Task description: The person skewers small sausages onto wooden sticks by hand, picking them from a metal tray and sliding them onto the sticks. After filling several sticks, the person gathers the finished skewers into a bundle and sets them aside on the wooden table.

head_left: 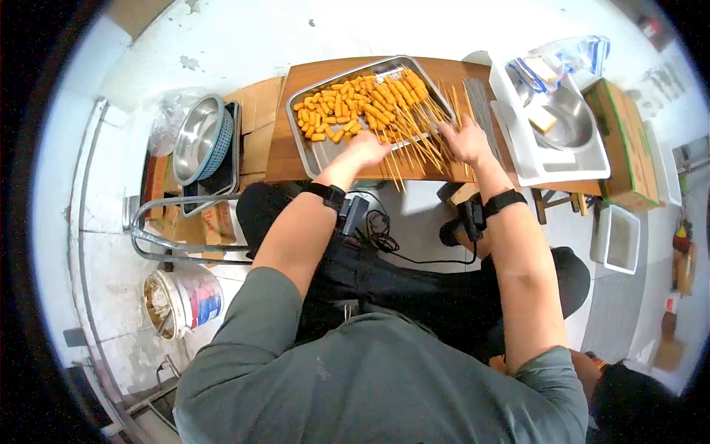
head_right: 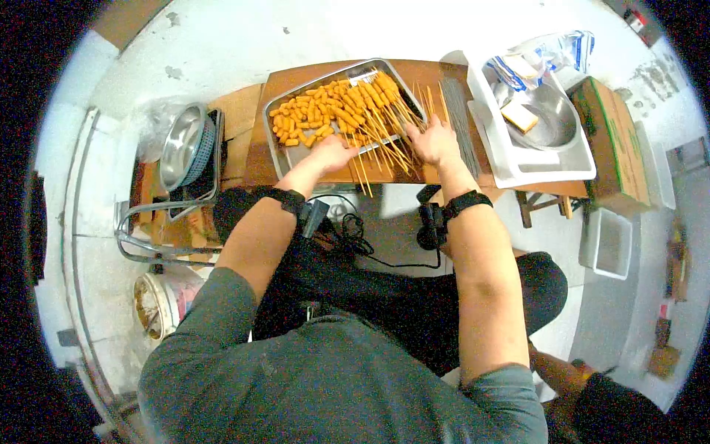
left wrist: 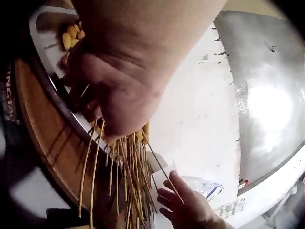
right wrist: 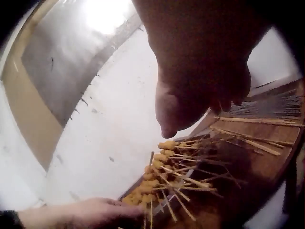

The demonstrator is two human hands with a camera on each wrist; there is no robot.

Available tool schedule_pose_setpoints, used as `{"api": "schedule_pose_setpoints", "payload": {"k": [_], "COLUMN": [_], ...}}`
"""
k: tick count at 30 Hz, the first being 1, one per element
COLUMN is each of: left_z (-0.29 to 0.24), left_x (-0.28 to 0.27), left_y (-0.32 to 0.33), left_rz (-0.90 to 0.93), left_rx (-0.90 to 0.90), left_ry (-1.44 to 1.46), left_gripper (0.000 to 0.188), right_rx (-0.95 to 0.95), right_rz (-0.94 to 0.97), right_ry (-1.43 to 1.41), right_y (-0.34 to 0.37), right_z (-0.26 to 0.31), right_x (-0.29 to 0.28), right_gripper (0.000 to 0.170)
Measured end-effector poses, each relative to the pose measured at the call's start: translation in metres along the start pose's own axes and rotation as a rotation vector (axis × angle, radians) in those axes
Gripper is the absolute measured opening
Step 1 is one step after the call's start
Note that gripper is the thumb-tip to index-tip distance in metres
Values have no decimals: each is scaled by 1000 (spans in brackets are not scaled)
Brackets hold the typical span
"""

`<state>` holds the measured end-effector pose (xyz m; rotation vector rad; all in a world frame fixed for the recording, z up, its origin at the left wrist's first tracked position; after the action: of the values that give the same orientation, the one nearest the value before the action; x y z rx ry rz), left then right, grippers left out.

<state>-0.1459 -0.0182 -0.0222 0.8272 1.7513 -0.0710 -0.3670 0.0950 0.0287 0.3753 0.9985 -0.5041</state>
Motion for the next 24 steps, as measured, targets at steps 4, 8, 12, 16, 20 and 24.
{"api": "schedule_pose_setpoints", "payload": {"k": [4,8,12,16,20,24], "left_z": [-3,-30,-22,-27,-20,-17], "left_x": [6,-4,12,3,8,7], "left_y": [0,7,-13,-11,-11,-12], "left_rz": [-37,-67,-87,-103,-46,-50], "left_rx": [-58,20,-1,8,-1,102], "left_ry": [169,358,382,422,570,640], "left_gripper": [40,31,27,29,31,34], "right_rx": [71,159,213,25,18,26], "right_rz": [273,305,346,225,392,360], "right_ry": [34,131,277,445,459,516], "right_y": [-3,5,3,-12,-12,-7], "right_z": [11,24,36,57,65,72], "right_x": [30,35,24,25,48,51], "right_gripper": [105,111,117,126,134,135]}}
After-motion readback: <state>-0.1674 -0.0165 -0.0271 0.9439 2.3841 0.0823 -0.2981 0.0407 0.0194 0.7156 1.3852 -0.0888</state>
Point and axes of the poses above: each hand's wrist, its own y-axis away from the middle knuckle, its own x-axis out of the palm, z = x × y, the point moved 10 cm from there along -y, towards the middle knuckle
